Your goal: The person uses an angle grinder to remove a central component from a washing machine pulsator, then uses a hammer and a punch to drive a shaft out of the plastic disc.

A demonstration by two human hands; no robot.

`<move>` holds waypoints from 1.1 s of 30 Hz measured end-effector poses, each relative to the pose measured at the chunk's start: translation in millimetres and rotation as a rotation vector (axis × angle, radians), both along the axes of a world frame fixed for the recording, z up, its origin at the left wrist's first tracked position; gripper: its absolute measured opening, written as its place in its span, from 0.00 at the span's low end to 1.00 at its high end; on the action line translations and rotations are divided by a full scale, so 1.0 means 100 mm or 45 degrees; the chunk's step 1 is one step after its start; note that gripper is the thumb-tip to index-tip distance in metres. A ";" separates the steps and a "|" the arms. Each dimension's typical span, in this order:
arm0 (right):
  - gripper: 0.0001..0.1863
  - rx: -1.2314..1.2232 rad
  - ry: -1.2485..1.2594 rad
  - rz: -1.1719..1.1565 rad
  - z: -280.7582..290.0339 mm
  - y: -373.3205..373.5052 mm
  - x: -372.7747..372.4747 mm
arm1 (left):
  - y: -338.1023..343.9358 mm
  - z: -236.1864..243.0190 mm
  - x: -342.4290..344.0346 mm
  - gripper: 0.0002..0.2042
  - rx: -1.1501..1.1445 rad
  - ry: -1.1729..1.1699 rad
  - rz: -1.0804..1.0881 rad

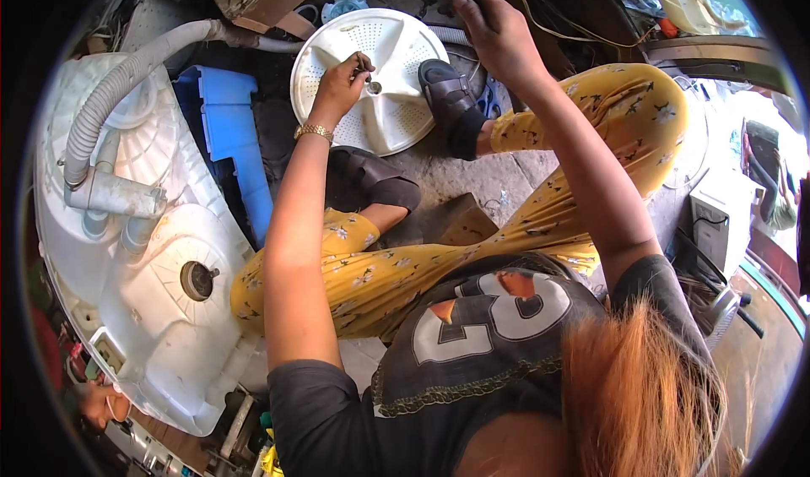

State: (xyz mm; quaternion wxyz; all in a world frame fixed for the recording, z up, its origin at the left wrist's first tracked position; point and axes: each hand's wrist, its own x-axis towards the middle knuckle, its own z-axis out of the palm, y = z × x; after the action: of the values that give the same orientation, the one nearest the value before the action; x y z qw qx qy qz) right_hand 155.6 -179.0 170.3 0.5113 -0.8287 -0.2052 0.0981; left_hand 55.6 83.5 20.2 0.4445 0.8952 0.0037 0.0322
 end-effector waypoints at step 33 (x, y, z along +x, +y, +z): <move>0.15 -0.452 -0.354 0.348 -0.51 0.44 -0.42 | -0.04 -0.14 -0.08 0.05 0.297 -0.152 -0.095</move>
State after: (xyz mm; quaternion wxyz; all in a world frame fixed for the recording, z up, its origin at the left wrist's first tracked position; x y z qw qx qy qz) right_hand 113.8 -134.7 119.3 0.3068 -0.8757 -0.3629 0.0860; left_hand 48.0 79.3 6.1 0.3377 0.9368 -0.0600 0.0691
